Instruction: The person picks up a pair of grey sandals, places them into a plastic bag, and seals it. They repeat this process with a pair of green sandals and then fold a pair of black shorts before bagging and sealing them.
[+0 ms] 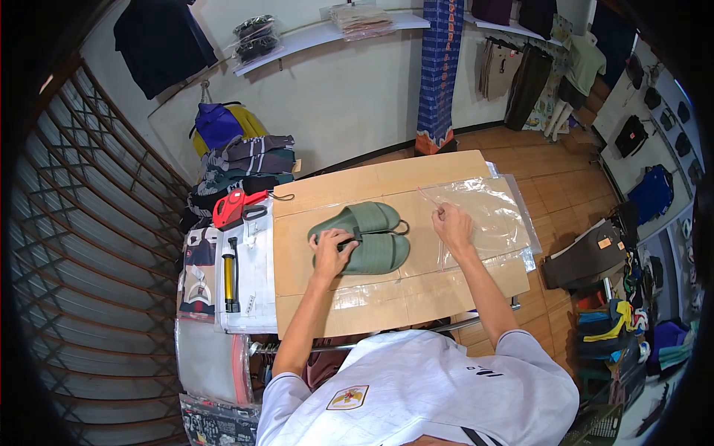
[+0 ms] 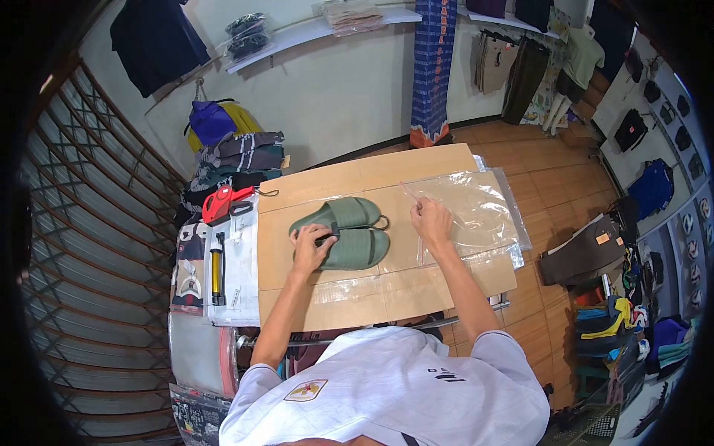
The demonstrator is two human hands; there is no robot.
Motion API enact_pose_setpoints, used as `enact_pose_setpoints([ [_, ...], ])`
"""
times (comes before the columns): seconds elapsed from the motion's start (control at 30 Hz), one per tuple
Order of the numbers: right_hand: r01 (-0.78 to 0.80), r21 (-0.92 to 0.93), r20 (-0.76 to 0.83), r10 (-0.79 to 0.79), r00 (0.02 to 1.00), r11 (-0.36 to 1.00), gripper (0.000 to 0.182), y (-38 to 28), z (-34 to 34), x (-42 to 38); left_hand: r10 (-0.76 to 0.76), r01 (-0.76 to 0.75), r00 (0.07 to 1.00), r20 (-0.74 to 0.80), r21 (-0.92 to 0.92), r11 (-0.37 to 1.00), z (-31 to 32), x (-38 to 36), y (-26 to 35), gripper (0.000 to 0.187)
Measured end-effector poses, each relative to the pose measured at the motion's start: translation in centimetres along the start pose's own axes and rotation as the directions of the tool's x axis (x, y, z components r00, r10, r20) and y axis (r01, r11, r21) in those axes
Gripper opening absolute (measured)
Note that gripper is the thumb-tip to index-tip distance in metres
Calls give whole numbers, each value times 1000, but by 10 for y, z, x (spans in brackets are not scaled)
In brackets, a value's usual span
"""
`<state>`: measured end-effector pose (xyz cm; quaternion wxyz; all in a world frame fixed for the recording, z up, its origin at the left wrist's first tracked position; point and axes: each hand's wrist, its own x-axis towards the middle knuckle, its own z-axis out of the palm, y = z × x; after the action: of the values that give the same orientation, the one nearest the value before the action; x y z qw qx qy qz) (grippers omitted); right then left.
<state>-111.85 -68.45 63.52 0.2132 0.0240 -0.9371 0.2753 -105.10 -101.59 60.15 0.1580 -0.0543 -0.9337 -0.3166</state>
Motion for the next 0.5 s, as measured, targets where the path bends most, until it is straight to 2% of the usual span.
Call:
enact_pose_setpoints([
  [0.13,-39,26,22,38,999,999,16,-4,-3,4,36,-37,999,-10,-56,998,32,9,35,21],
  [0.5,1,52,-15,0,1000,999,18,-17,-8,4,85,-87,996,-21,-173,981,114,39,116,21],
])
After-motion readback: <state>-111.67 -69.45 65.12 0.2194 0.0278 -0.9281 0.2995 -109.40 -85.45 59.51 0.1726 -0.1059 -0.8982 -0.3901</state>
